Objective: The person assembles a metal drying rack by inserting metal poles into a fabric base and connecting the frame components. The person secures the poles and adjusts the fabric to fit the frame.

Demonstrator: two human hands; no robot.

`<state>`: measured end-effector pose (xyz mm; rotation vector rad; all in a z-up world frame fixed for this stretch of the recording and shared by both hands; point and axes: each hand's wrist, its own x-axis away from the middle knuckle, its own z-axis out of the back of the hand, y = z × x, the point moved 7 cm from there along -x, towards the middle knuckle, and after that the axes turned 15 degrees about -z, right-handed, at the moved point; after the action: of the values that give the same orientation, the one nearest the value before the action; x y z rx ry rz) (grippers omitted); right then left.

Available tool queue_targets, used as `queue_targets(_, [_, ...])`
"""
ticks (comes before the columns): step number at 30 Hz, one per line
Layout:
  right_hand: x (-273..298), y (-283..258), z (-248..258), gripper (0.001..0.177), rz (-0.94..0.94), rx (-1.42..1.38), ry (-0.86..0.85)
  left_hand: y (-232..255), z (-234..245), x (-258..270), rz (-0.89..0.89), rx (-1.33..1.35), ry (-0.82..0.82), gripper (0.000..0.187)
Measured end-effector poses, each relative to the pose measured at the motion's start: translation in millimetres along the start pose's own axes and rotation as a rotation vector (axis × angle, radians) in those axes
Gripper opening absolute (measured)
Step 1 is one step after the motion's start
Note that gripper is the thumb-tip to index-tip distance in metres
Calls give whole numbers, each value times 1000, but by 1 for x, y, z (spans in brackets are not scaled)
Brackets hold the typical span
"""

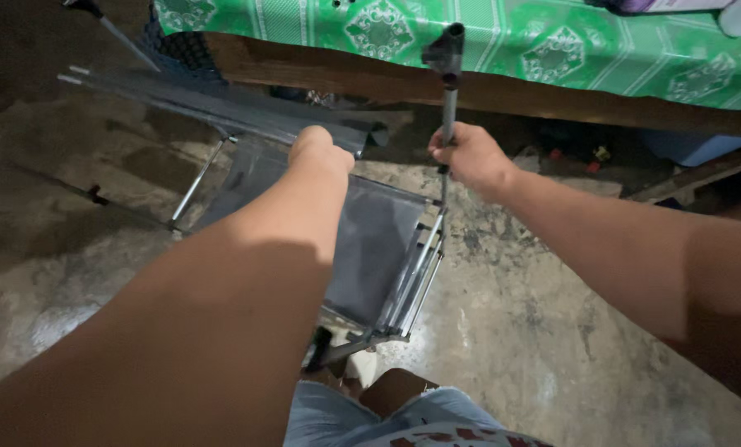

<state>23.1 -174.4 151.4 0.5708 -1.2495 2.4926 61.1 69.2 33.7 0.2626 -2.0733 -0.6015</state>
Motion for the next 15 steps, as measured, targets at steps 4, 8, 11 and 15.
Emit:
queue_targets(4, [-13,4,8,14,-4,26,93,2,0,7,6,-1,-12,37])
queue_targets(8, [-29,14,19,15,-72,-24,127,2,-4,14,15,8,-33,38])
queue_targets(11, [-36,23,24,17,-91,-102,120,-2,-4,19,23,5,-53,39])
queue_targets(15, [-44,38,30,20,-173,-178,104,-14,-3,21,44,9,-78,40])
